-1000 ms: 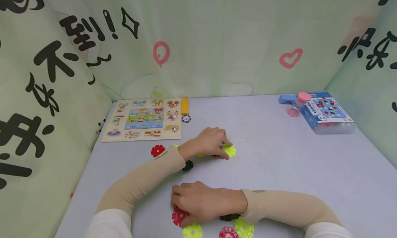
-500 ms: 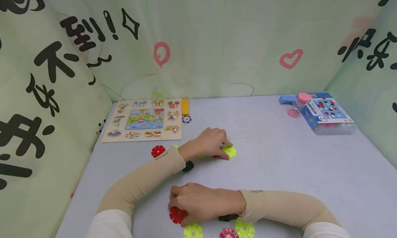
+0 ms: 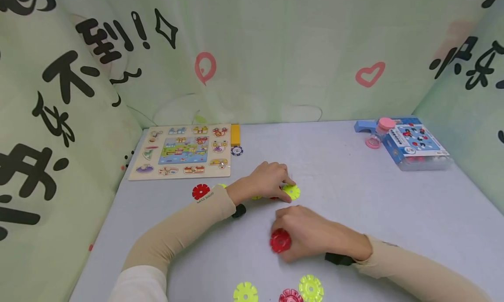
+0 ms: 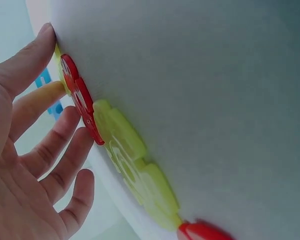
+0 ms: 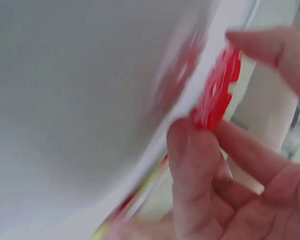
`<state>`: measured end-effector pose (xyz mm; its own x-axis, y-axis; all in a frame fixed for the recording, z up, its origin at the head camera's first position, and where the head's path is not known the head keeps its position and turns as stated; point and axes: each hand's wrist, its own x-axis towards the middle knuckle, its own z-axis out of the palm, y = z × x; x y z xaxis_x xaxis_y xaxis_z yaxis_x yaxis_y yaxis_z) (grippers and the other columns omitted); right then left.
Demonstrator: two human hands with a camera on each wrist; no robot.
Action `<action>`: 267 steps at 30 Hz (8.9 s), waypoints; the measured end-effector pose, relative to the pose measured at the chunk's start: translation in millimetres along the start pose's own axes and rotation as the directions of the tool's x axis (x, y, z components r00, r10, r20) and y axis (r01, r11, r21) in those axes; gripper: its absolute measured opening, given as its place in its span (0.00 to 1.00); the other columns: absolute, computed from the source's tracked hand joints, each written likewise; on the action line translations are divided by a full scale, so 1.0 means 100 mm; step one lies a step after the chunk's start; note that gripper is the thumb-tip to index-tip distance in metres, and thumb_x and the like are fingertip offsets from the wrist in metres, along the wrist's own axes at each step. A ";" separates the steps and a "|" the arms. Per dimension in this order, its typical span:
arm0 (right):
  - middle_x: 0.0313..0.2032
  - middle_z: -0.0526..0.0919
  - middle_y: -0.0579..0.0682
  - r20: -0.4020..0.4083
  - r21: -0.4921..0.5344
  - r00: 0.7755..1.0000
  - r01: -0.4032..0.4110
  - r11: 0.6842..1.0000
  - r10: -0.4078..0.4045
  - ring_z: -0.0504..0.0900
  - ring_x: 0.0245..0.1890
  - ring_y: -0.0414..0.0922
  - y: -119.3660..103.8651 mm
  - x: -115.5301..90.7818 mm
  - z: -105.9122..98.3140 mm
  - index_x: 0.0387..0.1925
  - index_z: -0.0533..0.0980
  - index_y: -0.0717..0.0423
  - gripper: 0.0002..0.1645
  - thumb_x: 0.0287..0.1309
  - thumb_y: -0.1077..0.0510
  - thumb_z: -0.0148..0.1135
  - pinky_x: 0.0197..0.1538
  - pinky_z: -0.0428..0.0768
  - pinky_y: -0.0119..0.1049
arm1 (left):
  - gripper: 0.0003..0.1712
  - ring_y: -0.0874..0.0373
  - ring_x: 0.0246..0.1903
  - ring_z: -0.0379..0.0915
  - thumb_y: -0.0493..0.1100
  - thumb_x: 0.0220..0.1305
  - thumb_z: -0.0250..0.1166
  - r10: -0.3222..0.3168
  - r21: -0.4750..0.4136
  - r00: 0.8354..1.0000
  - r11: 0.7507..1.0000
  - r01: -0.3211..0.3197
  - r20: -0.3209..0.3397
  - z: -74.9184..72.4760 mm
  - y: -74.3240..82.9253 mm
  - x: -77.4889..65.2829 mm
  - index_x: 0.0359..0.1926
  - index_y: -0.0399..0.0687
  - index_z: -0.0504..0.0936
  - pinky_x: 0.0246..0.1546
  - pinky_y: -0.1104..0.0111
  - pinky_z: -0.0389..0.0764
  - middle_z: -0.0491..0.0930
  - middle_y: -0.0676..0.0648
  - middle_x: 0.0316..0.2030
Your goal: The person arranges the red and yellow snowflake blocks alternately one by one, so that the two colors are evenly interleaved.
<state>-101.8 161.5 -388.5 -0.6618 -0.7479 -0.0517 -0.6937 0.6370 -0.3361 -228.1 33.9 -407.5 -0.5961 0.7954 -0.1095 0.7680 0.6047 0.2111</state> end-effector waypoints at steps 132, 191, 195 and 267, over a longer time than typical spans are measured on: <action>0.37 0.76 0.33 -0.115 0.070 0.971 -0.204 0.976 0.211 0.73 0.34 0.30 0.48 -0.84 -0.08 0.48 0.81 0.40 0.26 0.46 0.38 0.70 0.37 0.75 0.26 | 0.29 0.69 0.35 0.69 0.63 0.50 0.67 0.062 -0.044 0.998 0.997 -0.061 0.028 0.01 0.37 0.47 0.55 0.68 0.79 0.30 0.73 0.70 0.77 0.63 0.35; 0.29 0.78 0.36 -0.203 0.076 0.904 -0.368 0.927 0.376 0.74 0.30 0.35 1.39 -1.13 -0.42 0.41 0.84 0.45 0.24 0.37 0.49 0.78 0.30 0.74 0.26 | 0.26 0.67 0.40 0.70 0.66 0.54 0.64 0.016 0.091 0.999 0.996 -0.019 0.035 0.05 0.63 0.64 0.56 0.77 0.75 0.33 0.69 0.66 0.76 0.62 0.45; 0.32 0.80 0.39 -0.192 0.050 0.899 -0.393 0.918 0.395 0.75 0.32 0.37 1.57 -1.11 -0.40 0.45 0.83 0.49 0.27 0.40 0.46 0.77 0.32 0.74 0.26 | 0.26 0.67 0.41 0.71 0.66 0.54 0.64 0.027 0.089 0.999 0.996 -0.030 0.030 0.04 0.63 0.64 0.56 0.76 0.76 0.34 0.69 0.66 0.76 0.62 0.46; 0.29 0.76 0.30 -0.099 0.092 0.953 -0.278 0.956 0.286 0.73 0.28 0.29 0.67 -1.37 -0.30 0.37 0.83 0.37 0.20 0.35 0.48 0.78 0.28 0.73 0.23 | 0.27 0.68 0.38 0.68 0.71 0.53 0.61 -0.010 0.134 0.998 0.991 0.003 0.055 0.04 0.99 0.99 0.56 0.82 0.74 0.38 0.68 0.68 0.74 0.61 0.41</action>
<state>-66.4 312.0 -375.9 -0.8574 -0.5119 -0.0526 -0.4533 0.7996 -0.3938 -210.4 172.4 -401.0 -0.5902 0.7903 -0.1645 0.7908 0.6070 0.0785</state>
